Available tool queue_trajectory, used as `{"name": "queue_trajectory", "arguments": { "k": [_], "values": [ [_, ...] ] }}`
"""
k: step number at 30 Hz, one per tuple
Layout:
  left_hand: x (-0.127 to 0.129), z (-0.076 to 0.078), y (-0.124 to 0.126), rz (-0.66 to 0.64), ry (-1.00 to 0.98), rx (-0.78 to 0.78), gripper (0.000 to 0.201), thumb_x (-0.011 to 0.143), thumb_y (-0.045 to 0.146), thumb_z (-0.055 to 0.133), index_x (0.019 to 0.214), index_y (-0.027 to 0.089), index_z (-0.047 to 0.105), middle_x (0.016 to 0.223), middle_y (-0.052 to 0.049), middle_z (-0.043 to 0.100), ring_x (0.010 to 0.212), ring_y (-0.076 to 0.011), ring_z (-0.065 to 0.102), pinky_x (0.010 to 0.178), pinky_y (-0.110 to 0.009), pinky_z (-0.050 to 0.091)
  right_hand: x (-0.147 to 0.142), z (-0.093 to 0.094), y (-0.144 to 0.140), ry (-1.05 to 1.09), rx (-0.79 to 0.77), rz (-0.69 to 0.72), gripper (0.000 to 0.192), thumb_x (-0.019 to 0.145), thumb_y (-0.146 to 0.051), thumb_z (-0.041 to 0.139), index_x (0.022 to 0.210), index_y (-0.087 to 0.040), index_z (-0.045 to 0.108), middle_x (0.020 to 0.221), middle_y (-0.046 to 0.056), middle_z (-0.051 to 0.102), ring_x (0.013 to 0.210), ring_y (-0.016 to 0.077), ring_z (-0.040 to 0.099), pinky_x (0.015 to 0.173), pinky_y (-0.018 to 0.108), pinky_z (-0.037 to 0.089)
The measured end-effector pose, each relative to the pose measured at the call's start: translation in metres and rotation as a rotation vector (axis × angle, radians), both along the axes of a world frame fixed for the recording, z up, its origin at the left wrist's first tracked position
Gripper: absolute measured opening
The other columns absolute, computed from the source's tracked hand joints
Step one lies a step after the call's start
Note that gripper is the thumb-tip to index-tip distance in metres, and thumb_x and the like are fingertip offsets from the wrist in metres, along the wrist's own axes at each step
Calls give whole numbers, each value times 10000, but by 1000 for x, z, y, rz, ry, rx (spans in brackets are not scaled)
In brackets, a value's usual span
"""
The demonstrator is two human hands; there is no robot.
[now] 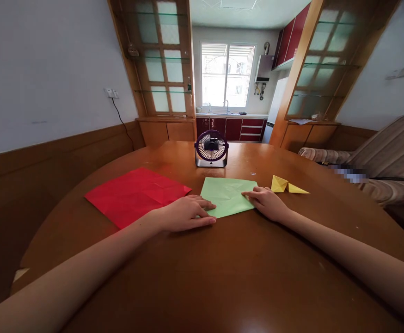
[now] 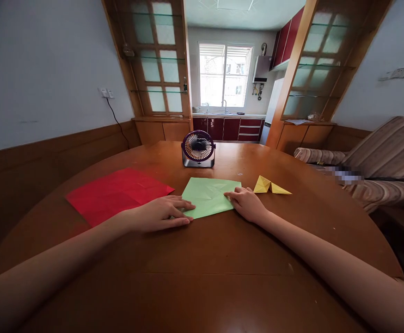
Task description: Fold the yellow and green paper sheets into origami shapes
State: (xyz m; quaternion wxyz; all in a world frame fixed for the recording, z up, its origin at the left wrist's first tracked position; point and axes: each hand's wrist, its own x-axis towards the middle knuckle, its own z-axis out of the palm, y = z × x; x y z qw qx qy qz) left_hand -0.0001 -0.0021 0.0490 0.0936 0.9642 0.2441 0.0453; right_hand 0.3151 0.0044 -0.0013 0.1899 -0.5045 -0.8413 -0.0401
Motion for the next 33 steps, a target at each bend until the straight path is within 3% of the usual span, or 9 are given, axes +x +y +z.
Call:
{"name": "queue_trajectory", "arguments": {
  "k": [7,14,21,27,33],
  "values": [
    [-7,14,-3,-74,-14,60,478,969,474,443,710,235,765,1141,-49,667,986,-202,613,977,-367,407,-1,1,-1,1,7,1,377,988,-261,366,1206,-218,671,872,88,631,794,195,587,780,330,444],
    [-18,22,-4,-88,-8,11,487,931,356,501,495,203,653,1054,-22,700,968,-200,617,1021,-387,381,-1,2,-2,-3,5,7,375,990,-260,369,1210,-216,669,856,81,618,784,191,584,766,318,441],
    [-25,28,-6,3,56,-122,417,908,310,512,542,195,674,1187,-4,683,1050,-209,626,910,-307,463,0,1,-1,4,2,10,374,993,-269,371,1207,-209,672,854,80,613,794,196,585,782,332,443],
    [-33,25,2,77,-11,-288,311,897,316,531,691,195,730,1238,-20,667,1071,-223,635,868,-297,490,-1,1,-2,-2,14,7,367,988,-267,382,1203,-210,673,851,83,612,784,199,575,783,343,450],
    [-32,16,9,12,-186,-301,335,960,366,469,876,209,753,1150,-53,693,1044,-208,636,888,-300,481,0,0,-1,-1,23,15,369,986,-267,377,1195,-221,676,857,83,615,782,198,577,787,343,453]
  ]
}}
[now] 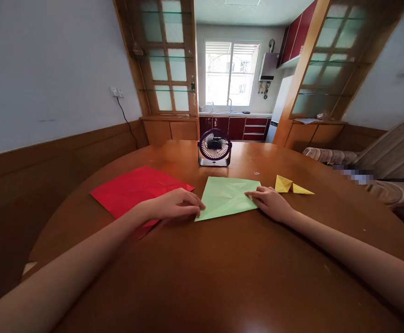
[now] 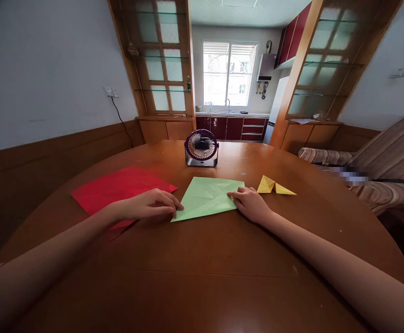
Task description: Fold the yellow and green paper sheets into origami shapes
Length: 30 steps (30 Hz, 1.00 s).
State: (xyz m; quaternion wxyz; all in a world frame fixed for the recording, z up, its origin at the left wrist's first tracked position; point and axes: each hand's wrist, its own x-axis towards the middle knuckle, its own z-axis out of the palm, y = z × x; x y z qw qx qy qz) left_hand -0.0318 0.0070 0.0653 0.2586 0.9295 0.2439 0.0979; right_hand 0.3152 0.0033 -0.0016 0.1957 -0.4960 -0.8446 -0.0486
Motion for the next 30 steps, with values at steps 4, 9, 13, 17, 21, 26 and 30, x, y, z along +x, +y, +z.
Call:
{"name": "queue_trajectory", "arguments": {
  "k": [4,9,13,17,21,26,30],
  "values": [
    [7,-6,-3,-75,9,147,299,951,350,487,990,220,753,1140,-73,674,972,-194,639,844,-289,480,0,0,0,3,0,-2,371,984,-268,376,1195,-217,678,853,82,618,795,202,581,798,348,452],
    [10,-10,-6,-135,76,300,273,922,285,494,979,263,760,1080,-44,679,940,-189,634,839,-296,468,0,1,-1,8,-6,4,372,984,-267,379,1192,-199,680,863,93,621,811,215,583,802,360,452],
    [13,-16,-8,-135,50,354,282,903,260,498,1062,266,731,1121,-45,664,960,-190,632,881,-298,464,-1,1,-1,14,0,4,362,981,-270,388,1183,-216,684,851,89,619,801,214,582,791,357,456],
    [19,-23,-10,-131,36,406,301,900,244,489,1120,244,695,1124,-61,653,995,-203,620,902,-307,459,0,0,0,9,2,3,358,976,-259,391,1178,-217,684,868,89,627,812,211,584,805,357,455],
    [26,-30,-11,-136,27,462,316,924,252,452,1143,216,676,1136,-86,641,1001,-217,609,911,-327,455,0,0,1,-3,-11,7,369,979,-261,382,1199,-206,674,869,85,621,814,204,589,808,348,451],
    [40,-36,-9,-166,7,521,370,967,279,385,1209,173,643,1171,-116,614,1025,-235,582,949,-360,429,0,0,1,-17,4,2,368,982,-261,381,1186,-203,682,872,87,626,818,205,589,807,343,447],
    [51,-39,-8,-161,65,568,409,983,357,380,1293,200,596,1165,-118,584,997,-238,560,951,-376,415,-1,0,0,-23,9,1,365,980,-257,387,1190,-197,680,896,96,635,853,216,594,829,353,443]
  ]
}}
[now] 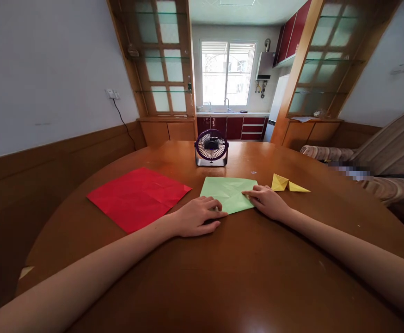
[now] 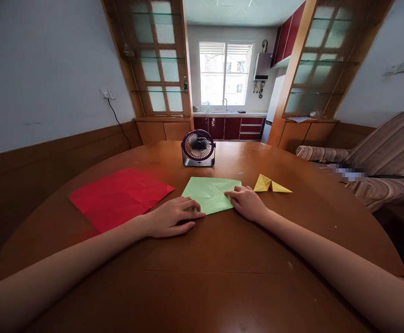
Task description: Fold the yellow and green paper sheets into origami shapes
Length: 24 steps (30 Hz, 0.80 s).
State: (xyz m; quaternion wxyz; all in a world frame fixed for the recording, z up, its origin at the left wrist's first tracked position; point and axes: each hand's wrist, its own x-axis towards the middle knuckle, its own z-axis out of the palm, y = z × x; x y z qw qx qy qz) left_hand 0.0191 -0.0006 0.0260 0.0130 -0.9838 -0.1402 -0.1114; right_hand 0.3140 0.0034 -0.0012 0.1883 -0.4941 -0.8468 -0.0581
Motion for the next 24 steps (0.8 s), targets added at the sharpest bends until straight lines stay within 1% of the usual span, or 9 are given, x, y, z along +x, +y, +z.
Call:
{"name": "queue_trajectory", "arguments": {
  "k": [4,9,15,19,24],
  "values": [
    [8,0,-1,37,48,61,444,983,432,384,1325,226,579,1124,-120,562,951,-243,542,929,-396,405,-1,1,0,-3,1,-7,366,979,-244,385,1187,-191,682,888,98,638,861,219,600,821,350,442],
    [21,3,-1,52,100,99,488,980,494,374,1357,238,549,1054,-106,554,903,-237,524,890,-379,399,0,-1,1,21,2,2,352,968,-232,406,1170,-189,692,889,99,644,858,223,600,823,357,441],
    [39,9,0,60,152,126,522,976,528,376,1392,242,510,985,-82,570,845,-217,532,864,-343,394,4,-3,3,173,-5,32,332,953,-238,425,1103,-186,717,885,94,647,825,216,591,782,352,443],
    [47,7,0,63,152,131,548,971,557,370,1401,240,495,950,-70,587,793,-200,541,832,-323,395,5,-1,3,273,9,38,329,959,-289,438,1118,-184,707,869,85,647,778,204,582,783,367,435],
    [47,6,1,74,140,130,530,978,546,366,1393,247,504,938,-65,596,777,-195,547,819,-321,393,6,-1,3,283,-36,83,330,926,-318,502,1163,-182,686,805,60,634,717,185,553,774,367,432]
  ]
}}
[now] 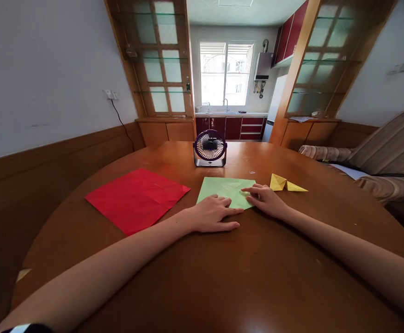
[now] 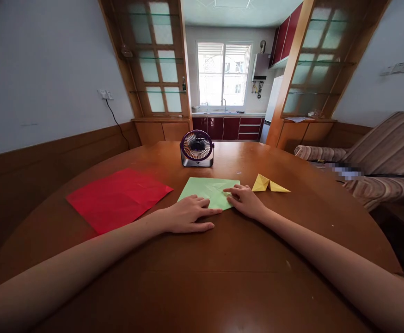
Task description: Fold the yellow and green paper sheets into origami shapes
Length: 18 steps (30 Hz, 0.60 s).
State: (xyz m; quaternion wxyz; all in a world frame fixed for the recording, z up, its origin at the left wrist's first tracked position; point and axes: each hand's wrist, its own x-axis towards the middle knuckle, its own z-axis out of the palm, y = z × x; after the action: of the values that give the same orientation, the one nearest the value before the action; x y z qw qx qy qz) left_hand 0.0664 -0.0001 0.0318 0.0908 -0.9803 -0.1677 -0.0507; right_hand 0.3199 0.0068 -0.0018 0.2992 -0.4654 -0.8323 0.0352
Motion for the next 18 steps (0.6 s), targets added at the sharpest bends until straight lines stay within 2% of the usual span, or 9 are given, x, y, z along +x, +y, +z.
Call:
{"name": "queue_trajectory", "arguments": {
  "k": [5,12,15,18],
  "values": [
    [-11,4,2,-19,-23,-26,434,995,476,377,1308,269,597,917,-59,591,789,-185,536,815,-314,380,1,-1,0,7,-28,19,337,921,-319,501,1151,-164,692,798,66,627,721,186,543,744,349,443],
    [-47,9,4,3,-76,-126,350,994,422,408,1128,296,706,841,-34,532,764,-172,480,765,-301,358,-1,2,-2,13,-48,14,330,922,-306,489,1141,-173,696,827,73,622,718,181,538,715,335,460],
    [-62,14,2,8,-92,-191,372,991,405,424,905,242,748,805,-25,514,731,-154,459,749,-295,348,-1,3,-3,12,-48,14,332,921,-309,488,1136,-167,697,825,75,620,720,183,536,708,333,463],
    [-73,19,-1,-1,-99,-234,465,989,385,427,655,180,676,762,-13,479,694,-132,436,736,-291,340,-1,3,-3,17,-49,17,329,919,-309,489,1134,-171,697,826,74,623,719,183,540,704,333,468]
  ]
}}
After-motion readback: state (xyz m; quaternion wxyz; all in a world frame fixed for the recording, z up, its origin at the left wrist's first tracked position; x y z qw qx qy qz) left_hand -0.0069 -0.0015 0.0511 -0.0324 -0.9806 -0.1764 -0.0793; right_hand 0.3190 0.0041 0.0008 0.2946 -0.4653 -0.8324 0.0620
